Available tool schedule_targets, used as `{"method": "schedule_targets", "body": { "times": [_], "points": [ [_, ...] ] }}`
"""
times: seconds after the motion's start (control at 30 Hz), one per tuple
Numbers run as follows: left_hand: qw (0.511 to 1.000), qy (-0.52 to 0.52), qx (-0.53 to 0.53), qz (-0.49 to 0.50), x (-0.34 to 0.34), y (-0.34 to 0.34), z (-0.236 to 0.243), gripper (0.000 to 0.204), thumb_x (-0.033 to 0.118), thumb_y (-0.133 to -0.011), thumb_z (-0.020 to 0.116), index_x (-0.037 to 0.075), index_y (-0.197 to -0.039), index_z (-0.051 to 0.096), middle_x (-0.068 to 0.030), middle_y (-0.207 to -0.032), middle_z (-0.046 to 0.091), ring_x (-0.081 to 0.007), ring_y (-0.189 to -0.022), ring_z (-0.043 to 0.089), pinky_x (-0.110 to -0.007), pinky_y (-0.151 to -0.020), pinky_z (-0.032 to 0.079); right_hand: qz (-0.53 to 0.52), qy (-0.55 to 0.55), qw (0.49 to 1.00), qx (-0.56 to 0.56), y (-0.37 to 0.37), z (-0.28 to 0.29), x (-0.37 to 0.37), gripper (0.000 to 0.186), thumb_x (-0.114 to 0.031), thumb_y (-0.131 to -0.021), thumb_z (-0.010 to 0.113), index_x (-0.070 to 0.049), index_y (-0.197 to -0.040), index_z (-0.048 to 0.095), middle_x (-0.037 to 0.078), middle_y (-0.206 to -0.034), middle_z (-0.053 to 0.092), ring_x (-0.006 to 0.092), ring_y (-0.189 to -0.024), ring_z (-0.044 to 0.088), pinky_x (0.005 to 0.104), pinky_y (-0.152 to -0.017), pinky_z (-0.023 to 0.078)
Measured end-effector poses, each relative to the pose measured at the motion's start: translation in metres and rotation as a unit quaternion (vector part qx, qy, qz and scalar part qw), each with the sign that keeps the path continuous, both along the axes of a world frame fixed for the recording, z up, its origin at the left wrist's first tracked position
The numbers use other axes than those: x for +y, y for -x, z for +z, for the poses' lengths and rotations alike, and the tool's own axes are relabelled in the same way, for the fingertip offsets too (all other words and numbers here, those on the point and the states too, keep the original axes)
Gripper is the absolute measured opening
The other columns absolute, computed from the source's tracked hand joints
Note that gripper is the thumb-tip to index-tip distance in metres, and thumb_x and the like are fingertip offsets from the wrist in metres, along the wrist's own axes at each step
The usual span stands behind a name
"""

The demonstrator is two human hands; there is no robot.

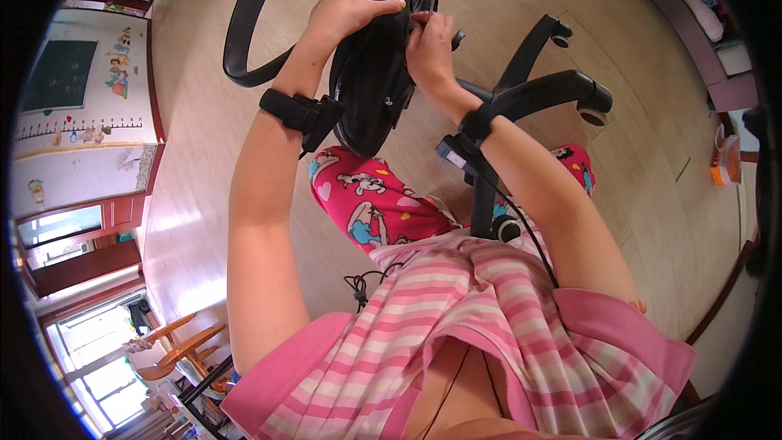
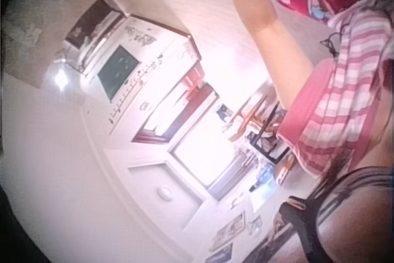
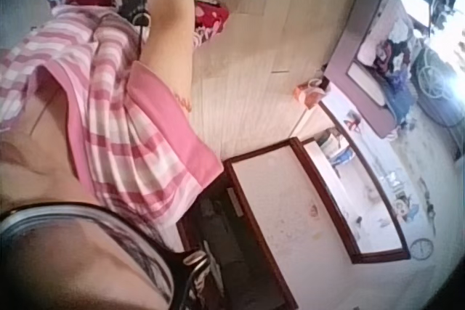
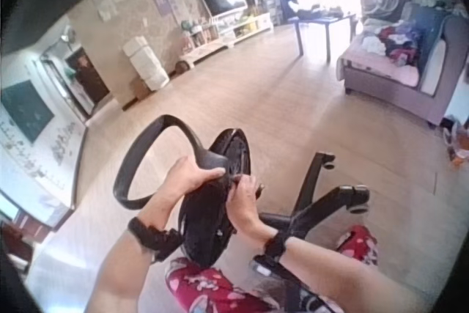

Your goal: The person sits on the floor and uses a screwdriver to remove screws from the underside of an office chair seat. They repeatedly insert and turn the screwdriver, then pull away a torn foam pad from the seat base.

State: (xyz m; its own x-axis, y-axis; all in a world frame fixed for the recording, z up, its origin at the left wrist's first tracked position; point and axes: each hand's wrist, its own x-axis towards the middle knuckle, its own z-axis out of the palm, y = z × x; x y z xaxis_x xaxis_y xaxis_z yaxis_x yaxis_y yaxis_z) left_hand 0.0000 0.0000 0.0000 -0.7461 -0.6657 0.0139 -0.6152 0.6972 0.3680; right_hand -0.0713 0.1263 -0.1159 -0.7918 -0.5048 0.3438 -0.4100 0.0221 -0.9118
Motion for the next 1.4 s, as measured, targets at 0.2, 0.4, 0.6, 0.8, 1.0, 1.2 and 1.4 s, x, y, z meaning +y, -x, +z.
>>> {"method": "schedule_targets", "body": {
  "times": [0.2,0.4,0.6,0.8,1.0,1.2,1.4],
  "points": [
    [0.993,-0.11,0.042,-0.017,0.014,-0.001,0.017,0.071,0.062,-0.066,0.079,0.003,-0.104,0.071,-0.0125,-0.096,0.07,-0.0228,-0.092,0.067,-0.029,-0.086,0.05,0.131,0.032,0.988,-0.072,0.048,0.04,0.056,0.018,-0.012,-0.096,0.053,0.002,-0.108,0.056,0.017,-0.092,0.057,0.0294,-0.082,0.055,0.0357,-0.075,0.046],
    [0.871,-0.275,0.32,-0.25,0.027,-0.032,0.062,0.046,0.043,-0.09,0.062,0.013,-0.125,0.065,-0.003,-0.113,0.067,-0.011,-0.104,0.061,-0.023,-0.095,0.043,0.256,0.095,0.898,-0.346,0.08,0.061,0.131,0.022,-0.019,-0.103,0.046,-0.001,-0.11,0.056,0.001,-0.08,0.055,0.0049,-0.056,0.047,0.0203,-0.047,0.039],
    [0.865,-0.385,0.322,0.02,-0.036,-0.076,0.082,0.044,0.038,-0.093,0.054,0.007,-0.123,0.063,-0.0072,-0.123,0.063,-0.0188,-0.115,0.059,-0.028,-0.101,0.041,0.311,0.01,0.847,-0.43,0.079,0.056,0.2,0.017,-0.017,-0.102,0.046,-0.002,-0.105,0.054,0.001,-0.083,0.053,0.0049,-0.052,0.045,0.017,-0.041,0.035],
    [0.861,-0.341,0.24,0.29,-0.089,-0.185,0.075,0.035,0.053,-0.077,0.075,0.02,-0.081,0.064,0.0064,-0.067,0.055,-0.0064,-0.056,0.049,-0.022,-0.054,0.037,0.37,-0.058,0.786,-0.491,0.06,0.035,0.234,0.014,-0.016,-0.101,0.046,-0.004,-0.103,0.052,0.0,-0.078,0.048,0.0059,-0.053,0.046,0.0177,-0.039,0.033],
    [0.789,-0.335,0.366,0.363,-0.085,-0.317,-0.074,0.06,0.044,-0.08,0.075,0.004,-0.122,0.063,-0.0075,-0.118,0.065,-0.0213,-0.107,0.061,-0.034,-0.097,0.046,0.344,-0.103,0.742,-0.566,0.041,0.014,0.231,0.011,-0.013,-0.099,0.048,-0.003,-0.102,0.053,0.001,-0.077,0.049,0.0083,-0.054,0.047,0.0209,-0.041,0.037],
    [0.718,-0.349,0.386,0.463,-0.022,-0.396,-0.235,0.073,0.05,-0.077,0.076,-0.002,-0.125,0.059,-0.0082,-0.118,0.064,-0.0193,-0.106,0.058,-0.031,-0.095,0.044,0.318,-0.171,0.732,-0.578,0.021,0.012,0.224,0.01,-0.014,-0.098,0.05,-0.007,-0.103,0.054,0.0,-0.077,0.05,0.007,-0.056,0.046,0.0212,-0.042,0.036],
    [0.625,-0.338,0.459,0.534,0.045,-0.416,-0.321,0.052,0.033,-0.079,0.08,0.0,-0.115,0.063,-0.0064,-0.104,0.068,-0.0156,-0.091,0.065,-0.03,-0.08,0.052,0.294,-0.25,0.753,-0.533,0.008,0.011,0.215,0.007,-0.011,-0.097,0.048,-0.007,-0.102,0.052,0.001,-0.076,0.049,0.0067,-0.052,0.043,0.0199,-0.04,0.035]
  ]
}}
